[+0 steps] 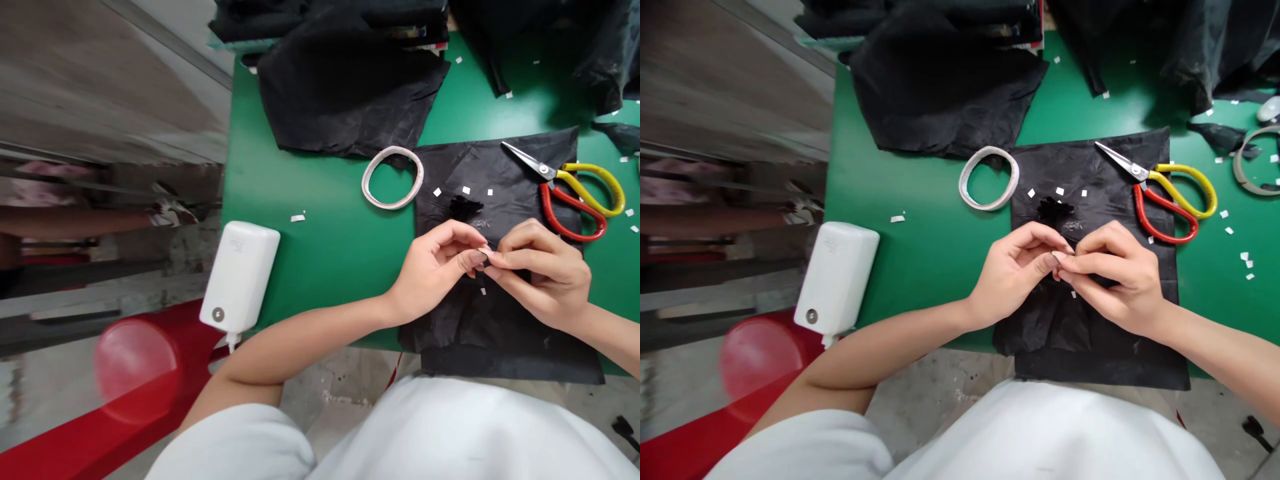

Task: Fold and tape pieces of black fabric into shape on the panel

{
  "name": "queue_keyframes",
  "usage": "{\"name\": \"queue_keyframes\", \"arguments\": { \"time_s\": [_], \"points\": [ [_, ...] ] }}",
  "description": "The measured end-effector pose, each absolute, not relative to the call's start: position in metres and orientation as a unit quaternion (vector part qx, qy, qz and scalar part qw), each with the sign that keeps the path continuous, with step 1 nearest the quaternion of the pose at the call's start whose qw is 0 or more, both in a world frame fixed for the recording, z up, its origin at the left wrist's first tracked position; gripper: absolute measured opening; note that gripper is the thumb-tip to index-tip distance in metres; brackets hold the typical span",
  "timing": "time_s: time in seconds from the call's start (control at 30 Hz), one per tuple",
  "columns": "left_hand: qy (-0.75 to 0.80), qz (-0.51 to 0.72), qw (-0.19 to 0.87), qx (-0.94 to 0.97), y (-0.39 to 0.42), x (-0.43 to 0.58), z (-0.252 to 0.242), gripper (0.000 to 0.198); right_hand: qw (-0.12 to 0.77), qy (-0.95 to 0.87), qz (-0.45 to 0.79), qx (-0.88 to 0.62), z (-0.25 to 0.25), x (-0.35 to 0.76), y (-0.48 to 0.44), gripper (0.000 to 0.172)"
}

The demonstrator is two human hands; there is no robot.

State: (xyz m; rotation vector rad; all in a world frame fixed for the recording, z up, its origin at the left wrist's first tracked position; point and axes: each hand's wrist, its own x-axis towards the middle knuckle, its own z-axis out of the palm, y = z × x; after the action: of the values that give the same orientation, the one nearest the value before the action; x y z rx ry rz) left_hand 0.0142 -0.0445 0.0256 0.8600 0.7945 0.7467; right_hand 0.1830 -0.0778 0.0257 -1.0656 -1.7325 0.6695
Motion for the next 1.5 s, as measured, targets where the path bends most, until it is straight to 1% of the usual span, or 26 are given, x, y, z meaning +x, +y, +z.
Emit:
{"name": "queue_keyframes", "arguments": {
  "time_s": [0.2, 0.4, 0.53, 0.63, 0.8, 0.97, 1.13, 1.23, 1.3, 1.37, 1.43, 1.5],
  "points": [
    [0.363, 0.318, 0.736, 0.475, -0.047, 0.013, 0.025, 0.026, 0.48, -0.671, 0.331, -0.458, 0.025, 0.184, -0.078, 0.018],
    [0.353, 0.317, 0.705, 0.527, -0.048, 0.012, 0.023, 0.02, 0.431, -0.63, 0.394, -0.512, 0.028, 0.185, -0.079, 0.008],
    [0.352, 0.316, 0.692, 0.545, -0.048, 0.012, 0.022, 0.012, 0.412, -0.632, 0.382, -0.533, 0.03, 0.184, -0.079, 0.008],
    [0.352, 0.302, 0.715, 0.524, -0.048, 0.012, 0.022, 0.009, 0.406, -0.638, 0.363, -0.544, 0.031, 0.183, -0.079, 0.008],
    [0.357, 0.266, 0.742, 0.501, -0.045, 0.011, 0.023, 0.011, 0.414, -0.644, 0.351, -0.539, 0.031, 0.182, -0.079, 0.006],
    [0.361, 0.297, 0.711, 0.525, -0.044, 0.011, 0.024, 0.013, 0.42, -0.631, 0.353, -0.549, 0.029, 0.183, -0.081, 0.007],
    [0.36, 0.295, 0.689, 0.556, -0.044, 0.01, 0.025, 0.016, 0.396, -0.639, 0.35, -0.559, 0.028, 0.183, -0.082, 0.01],
    [0.363, 0.28, 0.696, 0.553, -0.045, 0.01, 0.026, 0.02, 0.394, -0.658, 0.322, -0.555, 0.027, 0.184, -0.082, 0.009],
    [0.363, 0.276, 0.711, 0.535, -0.045, 0.01, 0.027, 0.022, 0.404, -0.69, 0.27, -0.536, 0.027, 0.185, -0.081, 0.016],
    [0.366, 0.275, 0.723, 0.517, -0.045, 0.011, 0.028, 0.025, 0.401, -0.744, 0.192, -0.498, 0.027, 0.187, -0.079, 0.022],
    [0.37, 0.272, 0.729, 0.508, -0.045, 0.011, 0.029, 0.027, 0.381, -0.791, 0.13, -0.461, 0.026, 0.19, -0.078, 0.025],
    [0.372, 0.268, 0.729, 0.508, -0.045, 0.011, 0.03, 0.028, 0.352, -0.819, 0.098, -0.443, 0.025, 0.193, -0.076, 0.024]
  ]
}}
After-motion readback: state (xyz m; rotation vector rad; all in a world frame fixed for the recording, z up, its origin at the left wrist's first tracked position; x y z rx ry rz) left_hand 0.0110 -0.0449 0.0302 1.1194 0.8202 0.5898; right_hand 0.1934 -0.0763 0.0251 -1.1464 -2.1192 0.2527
